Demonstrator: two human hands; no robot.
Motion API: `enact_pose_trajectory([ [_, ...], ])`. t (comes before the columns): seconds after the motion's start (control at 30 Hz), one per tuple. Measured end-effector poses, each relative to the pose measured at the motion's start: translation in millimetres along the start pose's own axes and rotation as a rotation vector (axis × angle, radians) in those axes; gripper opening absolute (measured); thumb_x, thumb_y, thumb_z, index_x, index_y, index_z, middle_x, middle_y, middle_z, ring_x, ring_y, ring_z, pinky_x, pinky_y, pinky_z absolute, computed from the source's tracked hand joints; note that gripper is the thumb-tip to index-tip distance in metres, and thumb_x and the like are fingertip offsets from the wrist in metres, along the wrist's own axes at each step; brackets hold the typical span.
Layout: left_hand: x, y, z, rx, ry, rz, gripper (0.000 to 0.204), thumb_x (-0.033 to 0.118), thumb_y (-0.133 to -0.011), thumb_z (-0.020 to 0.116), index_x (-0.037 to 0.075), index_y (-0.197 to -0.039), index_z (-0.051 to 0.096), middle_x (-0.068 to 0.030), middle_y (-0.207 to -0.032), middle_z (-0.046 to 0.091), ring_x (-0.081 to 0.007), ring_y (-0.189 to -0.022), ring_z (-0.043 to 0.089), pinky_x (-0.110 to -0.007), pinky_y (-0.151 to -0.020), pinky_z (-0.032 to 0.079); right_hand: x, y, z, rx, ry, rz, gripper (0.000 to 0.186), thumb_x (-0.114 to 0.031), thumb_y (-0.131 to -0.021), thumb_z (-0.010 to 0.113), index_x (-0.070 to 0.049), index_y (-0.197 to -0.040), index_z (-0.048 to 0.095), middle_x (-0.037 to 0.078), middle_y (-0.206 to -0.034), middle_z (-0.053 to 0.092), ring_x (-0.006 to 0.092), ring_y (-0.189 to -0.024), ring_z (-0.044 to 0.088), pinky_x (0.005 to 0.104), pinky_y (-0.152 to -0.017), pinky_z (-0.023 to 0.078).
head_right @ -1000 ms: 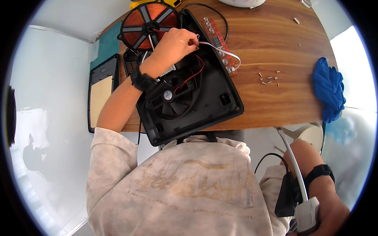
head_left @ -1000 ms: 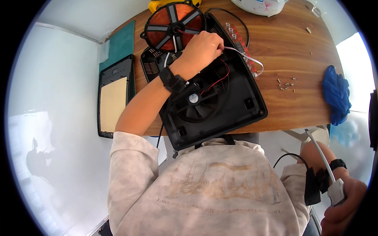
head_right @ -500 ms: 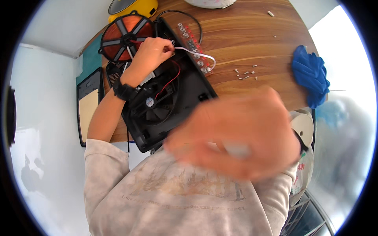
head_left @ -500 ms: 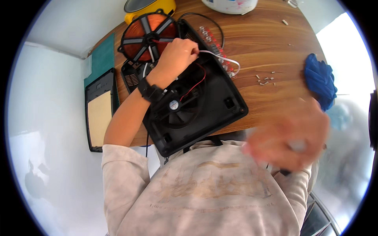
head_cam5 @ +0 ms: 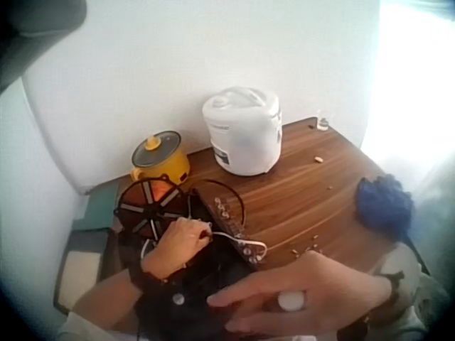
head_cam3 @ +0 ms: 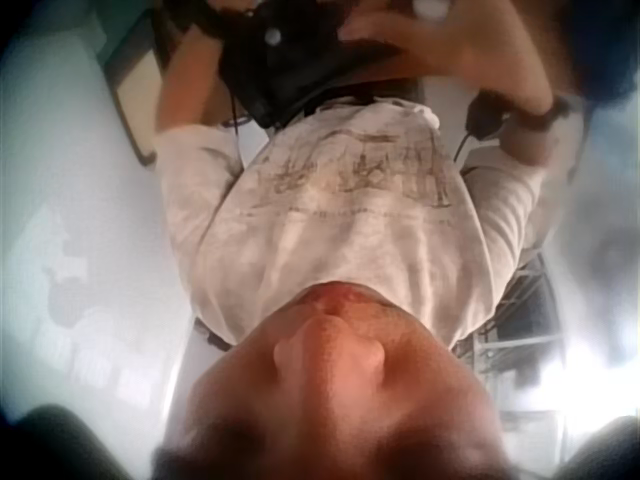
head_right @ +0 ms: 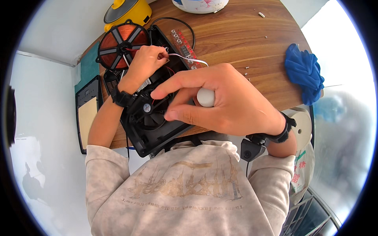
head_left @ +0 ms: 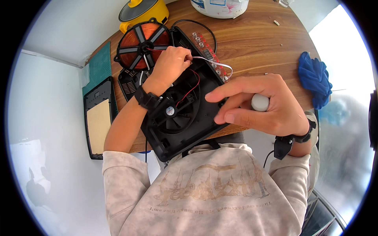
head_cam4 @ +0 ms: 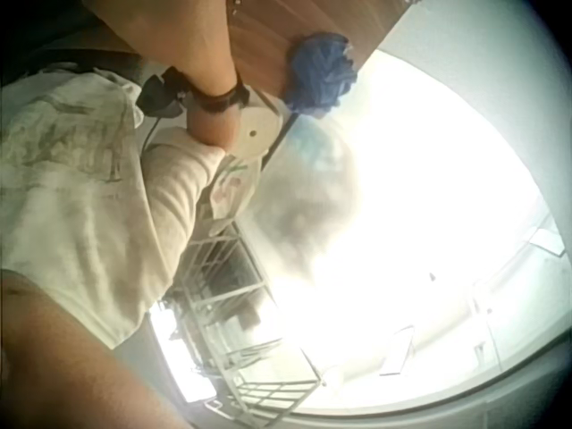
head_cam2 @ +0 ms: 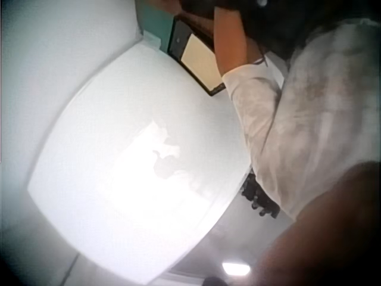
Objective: The person uses a screwdriver to adjust and tighten connections on a circuit board inside a disassembled fan housing. They repeatedly probe and secure wires and components on the board while holding the fan assembly steady.
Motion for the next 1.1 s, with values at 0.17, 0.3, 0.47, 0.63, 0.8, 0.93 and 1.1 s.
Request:
enact_pose_trajectory([
  [0.17,-2.7,1.9,0.1,0.007,-0.005,-0.004,0.008,0.009,-0.082,0.070,0.003,-0.086,0.074,-0.0159,-0.082,0.072,-0.0348,-0.081,0.070,-0.043,-0.074,0.055,13.4,1.8,-5.7,-0.257,0.229,0.246,0.023,-0.009,-0.091,0.074,-0.005,-0.113,0.075,0.011,-0.085,0.076,0.0147,-0.071,0.072,0.0267,-0.064,0.052],
  [0.3,-2.9,2.5,-1.8,0.082,-0.043,0.084,0.009,0.009,-0.082,0.072,0.002,-0.088,0.073,-0.0170,-0.078,0.071,-0.0336,-0.073,0.071,-0.040,-0.069,0.055,-1.3,-2.5,-11.5,0.026,0.384,0.031,0.029,-0.005,-0.087,0.074,0.001,-0.115,0.072,0.012,-0.113,0.076,0.0189,-0.078,0.073,0.0287,-0.074,0.055],
  [0.47,-6.9,0.9,0.7,0.040,0.090,-0.015,0.010,0.006,-0.082,0.074,0.001,-0.088,0.069,-0.0152,-0.074,0.069,-0.0291,-0.070,0.071,-0.036,-0.065,0.054,13.5,0.1,-26.2,0.170,0.545,0.097,0.058,-0.001,-0.082,0.071,-0.007,-0.138,0.058,0.009,-0.128,0.071,0.0240,-0.094,0.075,0.0334,-0.083,0.056],
  [0.63,-4.8,0.3,-1.0,0.019,0.100,-0.049,0.013,0.005,-0.082,0.076,0.000,-0.085,0.064,-0.0139,-0.073,0.068,-0.0264,-0.067,0.069,-0.035,-0.063,0.053,17.9,3.2,-32.9,0.196,0.538,0.097,0.062,-0.003,-0.081,0.072,-0.010,-0.141,0.057,0.008,-0.125,0.071,0.0246,-0.098,0.075,0.0333,-0.085,0.055],
  [0.8,-6.5,-3.6,0.9,0.006,0.064,-0.008,0.014,0.005,-0.080,0.076,0.000,-0.085,0.064,-0.0133,-0.073,0.068,-0.0294,-0.068,0.068,-0.036,-0.063,0.052,15.1,5.8,-34.0,0.209,0.535,0.072,0.062,-0.004,-0.081,0.073,-0.010,-0.141,0.057,0.007,-0.122,0.072,0.0235,-0.093,0.075,0.0313,-0.081,0.054],
  [0.93,-0.9,-5.0,0.5,-0.001,-0.024,0.005,0.014,0.006,-0.078,0.076,0.002,-0.084,0.065,-0.0121,-0.075,0.068,-0.0325,-0.075,0.067,-0.040,-0.066,0.052,13.0,7.5,-32.9,0.179,0.521,0.089,0.063,-0.004,-0.081,0.074,-0.009,-0.141,0.057,0.007,-0.118,0.073,0.0213,-0.084,0.072,0.0298,-0.075,0.053],
  [1.1,0.9,-13.6,4.8,-0.108,-0.149,-0.108,0.014,0.010,-0.077,0.077,0.006,-0.081,0.064,-0.0106,-0.079,0.069,-0.0330,-0.087,0.065,-0.046,-0.074,0.051,12.8,10.3,-32.0,0.196,0.514,0.035,0.065,-0.004,-0.080,0.075,-0.009,-0.143,0.056,0.007,-0.109,0.075,0.0210,-0.077,0.070,0.0288,-0.069,0.051],
])
Point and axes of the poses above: each hand's wrist, its own y-axis away from the middle knuckle, its own z-axis out of the palm, x = y × z, the point moved 7 cm from there along -y, towards the middle knuckle
